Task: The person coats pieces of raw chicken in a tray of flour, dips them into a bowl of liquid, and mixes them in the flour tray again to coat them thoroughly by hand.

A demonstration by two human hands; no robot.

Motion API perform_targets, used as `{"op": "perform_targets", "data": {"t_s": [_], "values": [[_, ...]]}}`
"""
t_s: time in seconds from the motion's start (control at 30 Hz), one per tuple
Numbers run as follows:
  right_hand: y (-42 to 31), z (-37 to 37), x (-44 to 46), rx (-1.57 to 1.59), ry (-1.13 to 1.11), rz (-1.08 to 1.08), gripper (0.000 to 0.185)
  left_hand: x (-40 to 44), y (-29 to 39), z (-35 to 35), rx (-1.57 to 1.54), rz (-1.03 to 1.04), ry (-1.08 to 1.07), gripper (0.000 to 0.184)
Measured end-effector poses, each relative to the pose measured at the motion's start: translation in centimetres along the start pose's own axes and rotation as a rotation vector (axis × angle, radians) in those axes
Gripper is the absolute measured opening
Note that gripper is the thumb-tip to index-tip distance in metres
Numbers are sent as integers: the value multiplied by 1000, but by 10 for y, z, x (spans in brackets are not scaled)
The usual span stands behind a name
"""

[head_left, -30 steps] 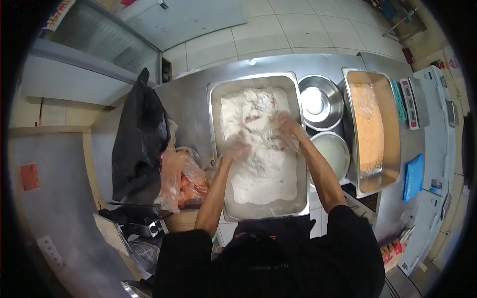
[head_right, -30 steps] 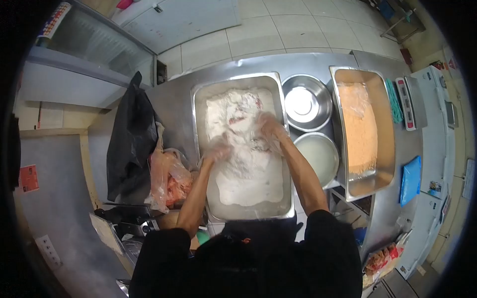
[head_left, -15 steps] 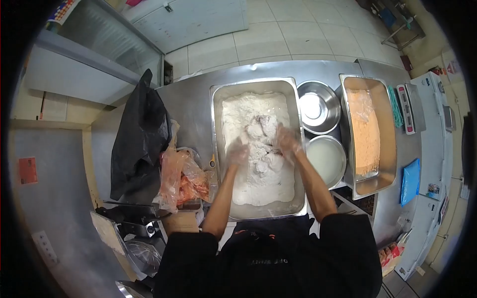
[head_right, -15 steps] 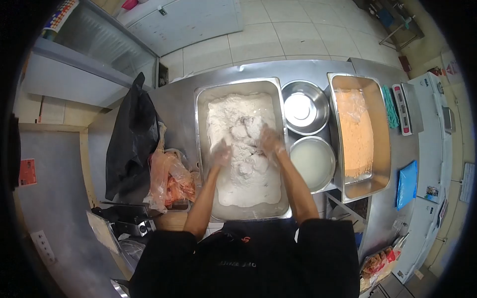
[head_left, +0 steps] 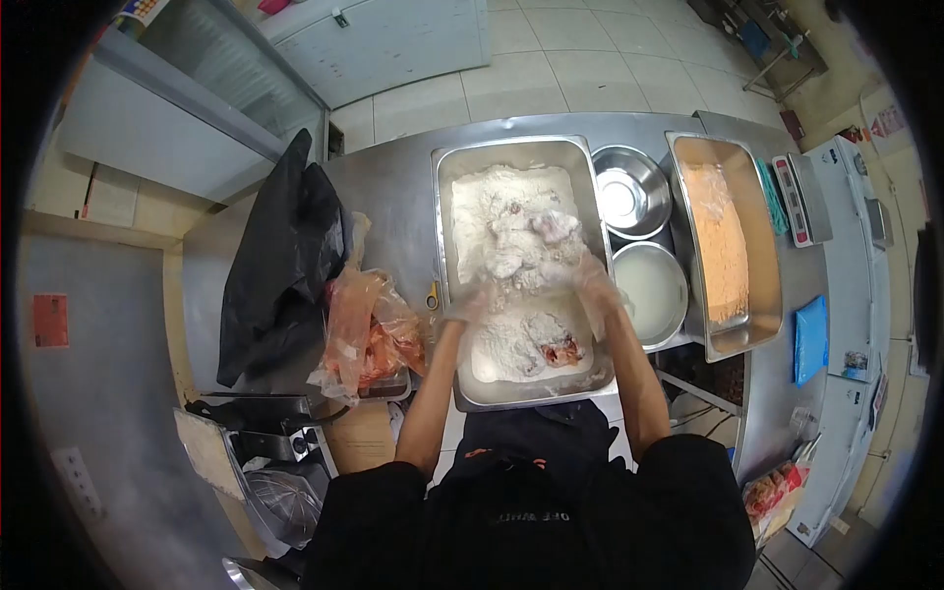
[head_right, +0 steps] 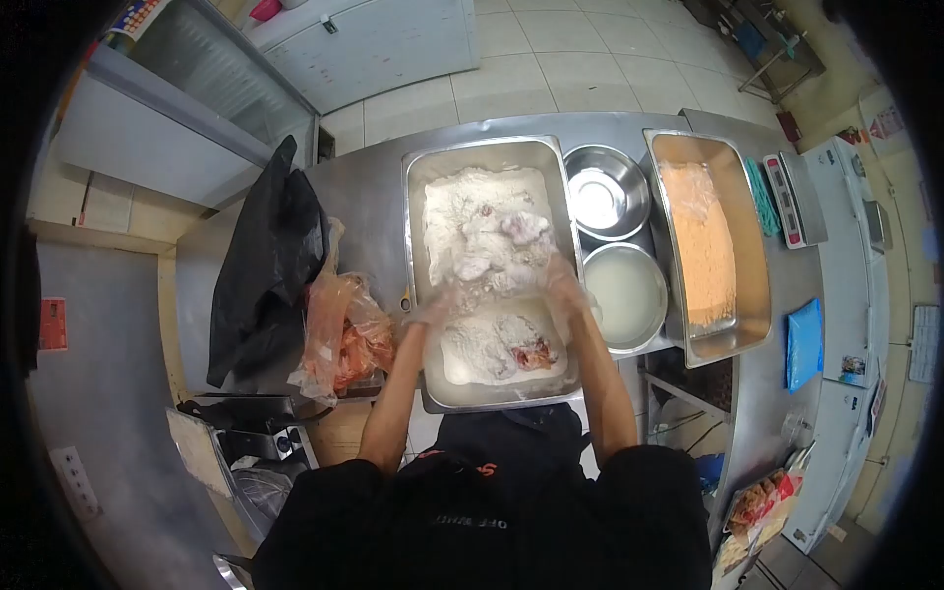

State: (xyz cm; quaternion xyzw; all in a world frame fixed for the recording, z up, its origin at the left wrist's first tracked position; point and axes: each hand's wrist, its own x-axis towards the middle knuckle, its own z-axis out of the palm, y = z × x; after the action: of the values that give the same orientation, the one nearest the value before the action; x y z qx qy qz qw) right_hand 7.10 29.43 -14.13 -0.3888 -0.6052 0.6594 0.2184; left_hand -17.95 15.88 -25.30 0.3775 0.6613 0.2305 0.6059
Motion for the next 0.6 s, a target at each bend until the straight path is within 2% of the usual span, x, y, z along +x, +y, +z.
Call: {"op": "perform_targets", "data": {"t_s": [0.07, 0.1, 0.13, 0.2, 0.3, 0.4, 0.47, 0.53, 0.6], "values": [[19, 10, -28, -576, -66, -18, 43, -31, 38, 33, 501, -283, -41, 62], [53, 25, -56, -789, -122, 40, 51, -38, 11, 70, 587, -177, 210, 60], [90, 40, -78, -1001, -175, 99, 60, -21, -38, 108, 835, -67, 312, 62], [137, 51, -77, -1128, -143, 74, 57, -3, -66, 136, 762, -16, 335, 59], [169, 52, -50, -798, -17, -147, 34, 18, -61, 119, 413, -1, 250, 54], [134, 50, -20, -502, 23, -227, 26, 13, -17, 80, 15, 22, 165, 50], [99, 45, -15, -384, 68, -248, 22, -1, 7, 57, -100, 24, 144, 47], [85, 30, -25, -384, 155, -287, 17, -19, 9, 42, -7, -5, 114, 44], [93, 22, -44, -573, 325, -389, 12, -34, -5, 44, 409, -48, 67, 41]]}}
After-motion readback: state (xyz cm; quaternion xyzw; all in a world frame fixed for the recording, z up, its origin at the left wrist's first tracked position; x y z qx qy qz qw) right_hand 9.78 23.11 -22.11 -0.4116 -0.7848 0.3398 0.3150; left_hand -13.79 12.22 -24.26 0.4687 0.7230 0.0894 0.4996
